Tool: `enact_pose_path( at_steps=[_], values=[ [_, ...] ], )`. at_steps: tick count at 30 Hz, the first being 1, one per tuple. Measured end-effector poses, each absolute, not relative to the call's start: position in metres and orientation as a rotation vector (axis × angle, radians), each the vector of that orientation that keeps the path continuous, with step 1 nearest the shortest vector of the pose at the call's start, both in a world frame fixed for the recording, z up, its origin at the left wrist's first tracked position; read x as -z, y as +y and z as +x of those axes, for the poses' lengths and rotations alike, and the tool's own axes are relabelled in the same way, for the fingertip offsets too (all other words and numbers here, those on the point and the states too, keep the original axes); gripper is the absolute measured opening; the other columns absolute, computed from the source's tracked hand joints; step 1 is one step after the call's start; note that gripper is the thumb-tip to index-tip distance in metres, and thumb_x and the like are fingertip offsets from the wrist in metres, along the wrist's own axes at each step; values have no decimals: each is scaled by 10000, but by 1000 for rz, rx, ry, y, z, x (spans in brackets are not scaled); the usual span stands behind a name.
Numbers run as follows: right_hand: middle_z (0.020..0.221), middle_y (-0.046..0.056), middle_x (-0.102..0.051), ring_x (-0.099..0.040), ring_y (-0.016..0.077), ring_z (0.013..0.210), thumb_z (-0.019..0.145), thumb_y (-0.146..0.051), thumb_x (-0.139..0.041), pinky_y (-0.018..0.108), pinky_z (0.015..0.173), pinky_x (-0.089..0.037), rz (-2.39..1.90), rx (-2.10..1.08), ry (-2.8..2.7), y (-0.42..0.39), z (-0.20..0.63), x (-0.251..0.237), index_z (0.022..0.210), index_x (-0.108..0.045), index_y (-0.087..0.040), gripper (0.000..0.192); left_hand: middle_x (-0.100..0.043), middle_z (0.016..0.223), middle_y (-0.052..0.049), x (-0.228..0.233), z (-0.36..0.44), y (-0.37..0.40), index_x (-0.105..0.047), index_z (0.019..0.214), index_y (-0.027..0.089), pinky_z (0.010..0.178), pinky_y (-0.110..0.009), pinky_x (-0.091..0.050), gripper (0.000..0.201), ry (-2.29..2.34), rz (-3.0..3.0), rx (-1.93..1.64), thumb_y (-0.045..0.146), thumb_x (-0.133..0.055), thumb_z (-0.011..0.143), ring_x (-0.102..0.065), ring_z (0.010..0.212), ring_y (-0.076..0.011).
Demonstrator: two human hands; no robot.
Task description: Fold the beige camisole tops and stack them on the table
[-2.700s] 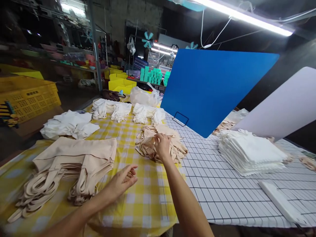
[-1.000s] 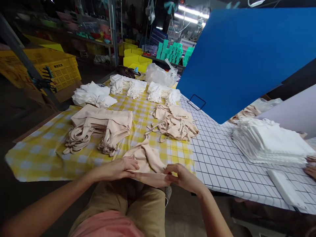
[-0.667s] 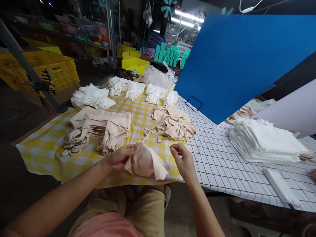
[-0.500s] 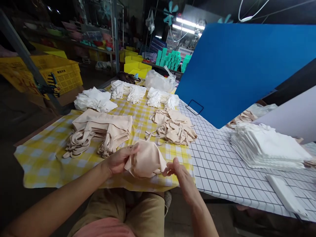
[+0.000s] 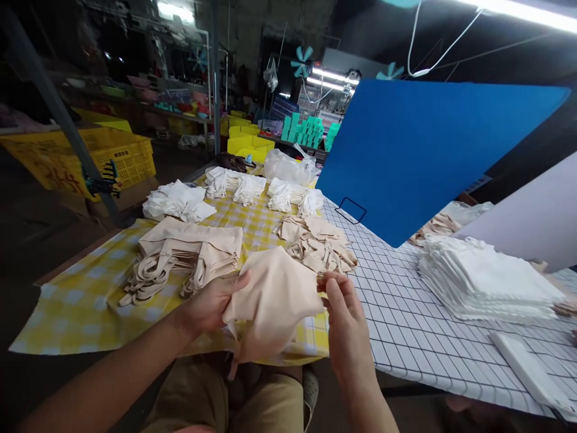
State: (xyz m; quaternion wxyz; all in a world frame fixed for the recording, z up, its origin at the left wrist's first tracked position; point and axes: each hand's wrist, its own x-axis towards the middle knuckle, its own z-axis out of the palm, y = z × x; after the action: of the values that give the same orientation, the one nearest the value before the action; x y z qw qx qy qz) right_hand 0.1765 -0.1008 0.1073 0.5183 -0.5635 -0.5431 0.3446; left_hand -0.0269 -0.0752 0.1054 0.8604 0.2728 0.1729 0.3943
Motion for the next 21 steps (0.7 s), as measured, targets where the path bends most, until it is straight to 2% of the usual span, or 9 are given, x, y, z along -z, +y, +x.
enact_pose_path(
  at_steps=[3,7,10,13,15,18,21],
  values=[
    [916,82,-658,-605,238,871,816,-561,-431,334,715,-496,-1372,-1073,-1173,-105,168,-109,873,-624,-232,386,-669,740,-54,-108,-32,-79,-642,922,101,602,-198,-480,239,370,584,-800,306,-599,806,-630,663,-134],
    [824,102,-685,-641,264,794,754,-624,-471,340,596,-508,-1362,-1445,-975,-105,164,-117,901,-642,-197,483,-629,646,-11,-109,-34,-89,-646,861,128,527,-179,-457,273,448,680,-758,383,-643,763,-585,556,-101],
    [692,77,-674,-637,237,668,687,-606,-568,317,538,-486,-1327,-1543,-959,-100,165,-133,782,-650,-195,430,-626,662,-10,-107,-32,-98,-648,864,149,603,-207,-478,365,521,876,-758,483,-655,719,-604,648,-130],
    [602,43,-642,-603,181,588,626,-470,-703,280,548,-473,-1287,-1516,-1090,-96,169,-152,644,-629,-185,295,-660,838,-45,-109,-36,-107,-649,950,145,786,-248,-459,449,547,1217,-779,544,-581,755,-596,865,-172],
    [563,25,-616,-567,138,541,600,-419,-749,242,528,-455,-1280,-1499,-1161,-95,173,-165,600,-618,-170,281,-660,954,-63,-115,-45,-108,-645,998,138,866,-268,-425,464,456,1507,-700,539,-521,801,-569,961,-188],
    [512,1,-558,-491,93,456,584,-435,-769,197,423,-375,-1360,-1517,-1233,-95,178,-184,594,-610,-164,315,-676,944,-81,-127,-64,-101,-668,955,126,848,-276,-437,447,378,1741,-589,499,-438,862,-598,915,-184],
    [518,-4,-515,-456,92,451,631,-462,-731,202,393,-319,-1409,-1560,-1505,-94,173,-203,603,-589,-170,325,-663,1008,-89,-137,-67,-87,-641,1027,143,857,-279,-438,395,496,1683,-828,430,-402,899,-604,934,-171]
  ],
)
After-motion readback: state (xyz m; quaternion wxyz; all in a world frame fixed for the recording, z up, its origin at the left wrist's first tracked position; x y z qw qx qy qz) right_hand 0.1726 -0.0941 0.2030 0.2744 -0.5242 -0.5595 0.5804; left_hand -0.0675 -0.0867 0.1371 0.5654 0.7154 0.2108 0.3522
